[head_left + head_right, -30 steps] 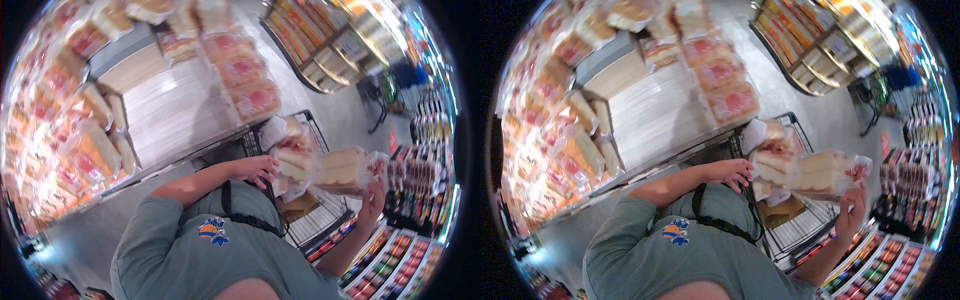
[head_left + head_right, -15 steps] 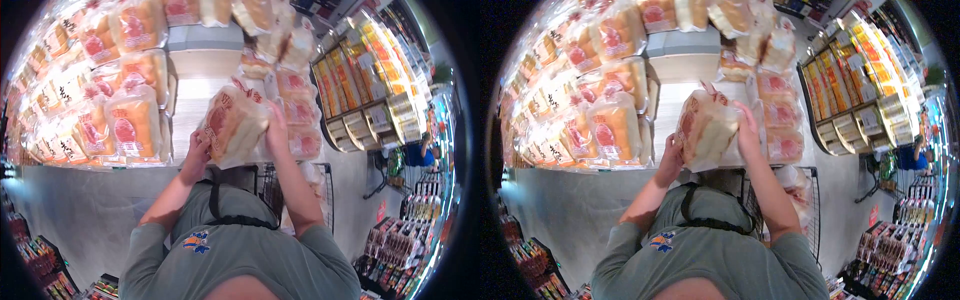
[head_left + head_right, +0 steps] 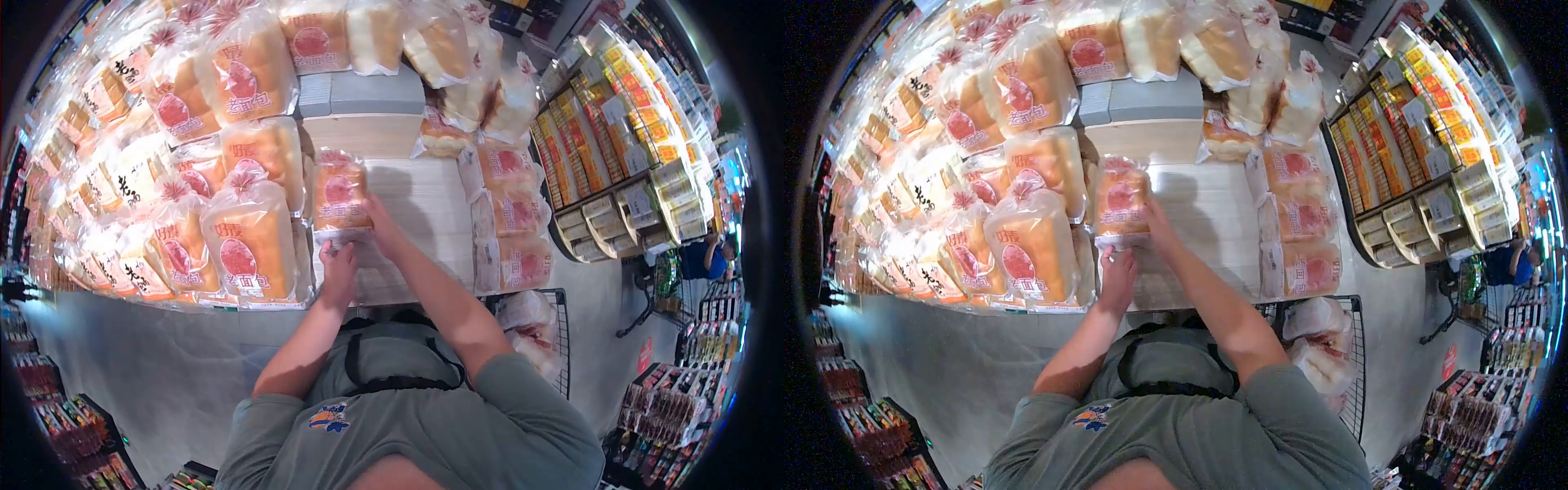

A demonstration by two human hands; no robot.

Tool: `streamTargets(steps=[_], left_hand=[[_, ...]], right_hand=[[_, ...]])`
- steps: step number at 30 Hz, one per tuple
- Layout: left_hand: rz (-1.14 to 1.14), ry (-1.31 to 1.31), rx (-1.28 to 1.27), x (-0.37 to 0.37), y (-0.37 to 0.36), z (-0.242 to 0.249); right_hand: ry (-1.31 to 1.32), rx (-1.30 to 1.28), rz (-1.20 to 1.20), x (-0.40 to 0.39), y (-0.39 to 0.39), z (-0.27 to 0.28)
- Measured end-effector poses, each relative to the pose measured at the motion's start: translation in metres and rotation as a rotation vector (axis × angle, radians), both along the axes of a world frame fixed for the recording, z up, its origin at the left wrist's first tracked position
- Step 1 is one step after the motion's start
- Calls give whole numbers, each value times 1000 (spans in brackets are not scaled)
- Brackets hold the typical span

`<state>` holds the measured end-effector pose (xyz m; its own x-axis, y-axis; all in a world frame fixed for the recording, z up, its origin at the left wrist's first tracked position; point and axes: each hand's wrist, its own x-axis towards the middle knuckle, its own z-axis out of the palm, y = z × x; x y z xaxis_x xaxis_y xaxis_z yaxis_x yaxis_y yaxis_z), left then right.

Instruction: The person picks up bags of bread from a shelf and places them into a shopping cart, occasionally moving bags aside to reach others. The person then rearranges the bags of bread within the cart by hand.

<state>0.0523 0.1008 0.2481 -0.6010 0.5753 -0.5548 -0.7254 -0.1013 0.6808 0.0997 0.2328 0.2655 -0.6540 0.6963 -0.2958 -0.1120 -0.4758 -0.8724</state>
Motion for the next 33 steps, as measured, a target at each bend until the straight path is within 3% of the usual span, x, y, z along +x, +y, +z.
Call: streamTargets(steps=[1,3,5,7,10,13,15,17,19,21,23,25,27,28,30,31,33], left_hand=[[-11,0,-2,-5,6,0],[-275,-229,165,-20,16,-3],[-359,-221,222,-29,23,-3],[-453,-215,280,-41,32,-10],[-202,-228,229,-52,45,-25],[-204,-282,319,-35,48,-23],[-261,-351,244,13,55,30],[-529,-360,258,63,48,62],[-767,-359,277,110,42,72],[-1163,-301,200,152,35,76],[-1325,-277,208,191,29,71],[-1650,24,242,235,24,70],[-1792,112,260,275,20,74],[-1841,385,325,292,19,70],[-1827,829,387,324,21,63],[-1732,923,463,339,28,42],[-1593,1318,493,366,48,29]], right_hand=[[13,7,33,-4,6,-13],[-29,106,64,-5,0,-7],[-77,206,95,8,-14,7],[-193,653,39,37,-44,25],[-232,726,-13,104,-70,31],[-342,649,-124,188,-77,46],[-397,517,-279,242,-83,72],[-546,816,-443,295,-87,88],[-681,858,-578,350,-102,102],[-832,870,-766,409,-126,86],[-907,707,-1051,455,-166,67],[-1041,586,-1276,507,-214,32],[-916,240,-1578,561,-270,-33],[-914,221,-1611,566,-287,-35],[-744,-166,-1726,571,-320,-41],[-733,-177,-1741,568,-328,-50],[-592,-334,-1533,551,-327,-68]])
